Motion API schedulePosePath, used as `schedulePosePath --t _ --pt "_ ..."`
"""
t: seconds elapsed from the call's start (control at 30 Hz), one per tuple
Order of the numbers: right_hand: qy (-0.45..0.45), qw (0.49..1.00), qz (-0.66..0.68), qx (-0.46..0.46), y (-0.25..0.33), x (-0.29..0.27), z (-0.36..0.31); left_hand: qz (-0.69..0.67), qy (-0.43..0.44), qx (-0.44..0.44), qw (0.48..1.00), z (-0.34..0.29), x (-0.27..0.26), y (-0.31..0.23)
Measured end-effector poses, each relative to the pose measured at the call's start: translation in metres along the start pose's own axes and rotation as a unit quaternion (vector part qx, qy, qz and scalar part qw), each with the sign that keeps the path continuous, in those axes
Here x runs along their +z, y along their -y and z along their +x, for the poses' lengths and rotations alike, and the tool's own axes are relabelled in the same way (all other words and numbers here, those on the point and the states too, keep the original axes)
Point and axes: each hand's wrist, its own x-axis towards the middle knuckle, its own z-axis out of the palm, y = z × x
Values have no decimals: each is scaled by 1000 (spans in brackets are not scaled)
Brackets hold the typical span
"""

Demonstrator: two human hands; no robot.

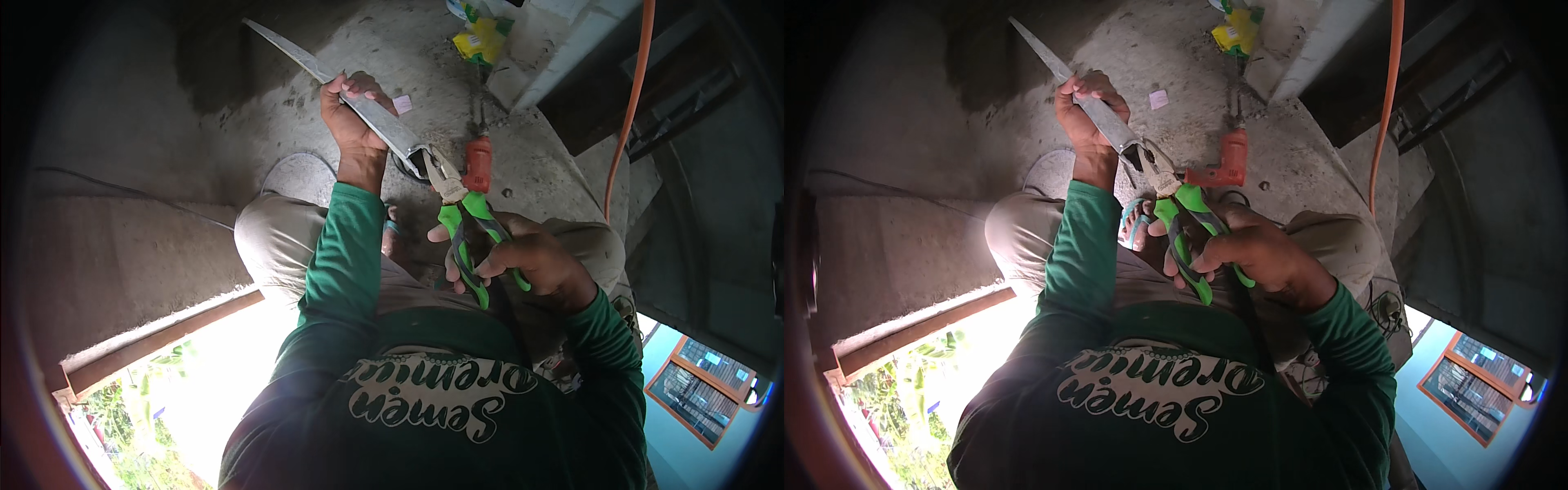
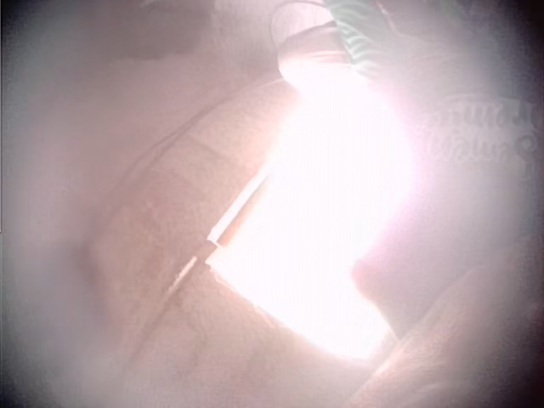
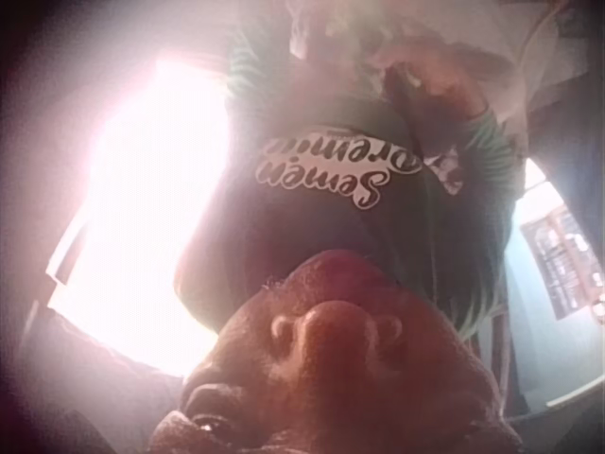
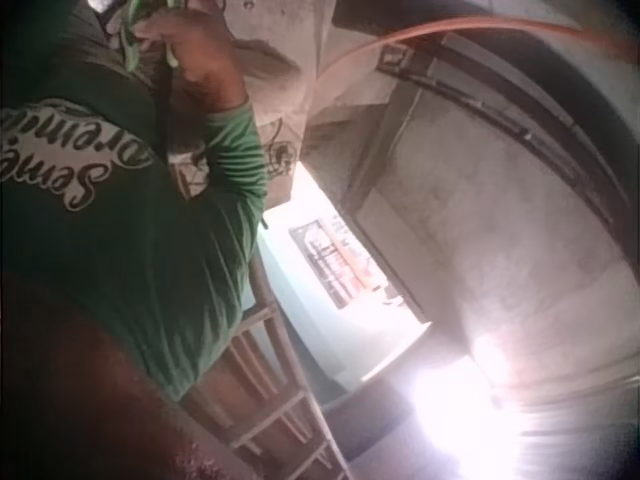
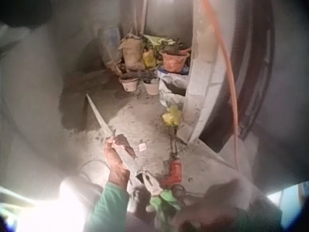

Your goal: The person uses a power drill with a cutting attachment to cut a white PVC pipe. After cutting, the person uses pliers to remove a metal clip from the pipe end.

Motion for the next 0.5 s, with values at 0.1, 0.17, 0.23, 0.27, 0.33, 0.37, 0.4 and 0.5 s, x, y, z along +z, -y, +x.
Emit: schedulePosePath --t 0.1,0.17,0.23,0.27,0.33,0.37,0.4,0.5 --pt "-4 998 60 -28 -7 0 5 -11 4 -14 1000 -3 0 -3" --pt "8 995 101 -19 -11 0 7 -32 1 -31 999 -5 -1 -5" --pt "27 991 127 43 -13 1 8 -2 17 -32 999 -8 -1 -7" --pt "37 990 129 35 -13 1 7 9 24 -31 999 -10 -2 -8" --pt "29 992 122 33 -12 0 6 -11 22 -40 999 -11 -2 -11" --pt "31 991 120 42 -11 0 6 -28 22 -42 998 -13 -2 -13" --pt "31 991 121 45 -10 -2 6 -23 19 -43 999 -13 -2 -14" --pt "61 991 110 46 -12 -5 9 -28 14 -43 999 -15 -4 -16"
